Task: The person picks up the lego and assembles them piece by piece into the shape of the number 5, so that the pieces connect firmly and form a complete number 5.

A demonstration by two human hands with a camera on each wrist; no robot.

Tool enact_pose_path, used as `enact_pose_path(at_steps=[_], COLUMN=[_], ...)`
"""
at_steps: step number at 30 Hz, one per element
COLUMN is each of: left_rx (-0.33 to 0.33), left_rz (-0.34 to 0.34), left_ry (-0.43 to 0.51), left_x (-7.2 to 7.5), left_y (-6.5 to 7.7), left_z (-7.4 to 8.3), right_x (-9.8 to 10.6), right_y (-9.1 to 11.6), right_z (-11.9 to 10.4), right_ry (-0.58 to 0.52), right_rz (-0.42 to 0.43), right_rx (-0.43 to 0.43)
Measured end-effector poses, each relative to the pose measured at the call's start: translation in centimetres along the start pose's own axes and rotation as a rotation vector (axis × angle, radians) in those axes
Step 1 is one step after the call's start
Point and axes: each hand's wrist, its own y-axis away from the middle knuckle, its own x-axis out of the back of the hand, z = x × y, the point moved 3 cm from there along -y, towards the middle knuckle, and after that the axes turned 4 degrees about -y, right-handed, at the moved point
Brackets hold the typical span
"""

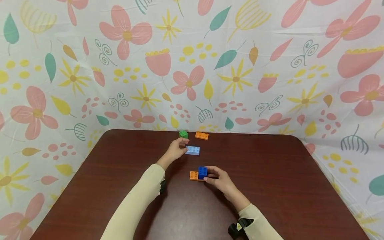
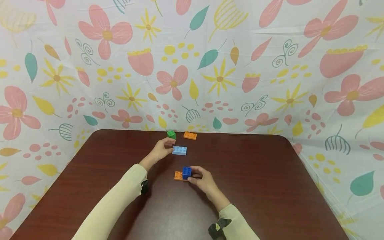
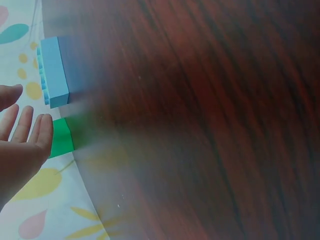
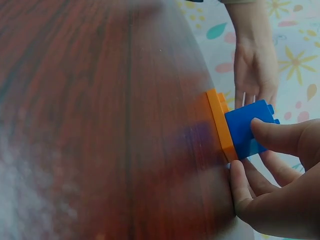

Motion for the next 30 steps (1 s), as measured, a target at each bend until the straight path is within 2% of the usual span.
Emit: enact_pose_path(at_steps=[7, 15, 30], left_rx=[0.03, 0.073, 0.085], left_rz=[-0.034, -0.058, -0.041], left_ry=[-0.008, -0.076, -0.121], left_x=[-0.7, -1.5, -2.0], left_y=[-0.3, -0.1, 0.2], left_z=[-0.1, -0.3, -0.4], right_x=[0.0, 0.0, 0.1], right_y=[0.0, 0.1, -0.1], right_z=[-0.1, -0.2, 0.1], right_ry=[-0.002, -0.009, -0.012], right_rz=[0.006, 0.017, 0.011], right_rx=[-0.002, -0.006, -0.01])
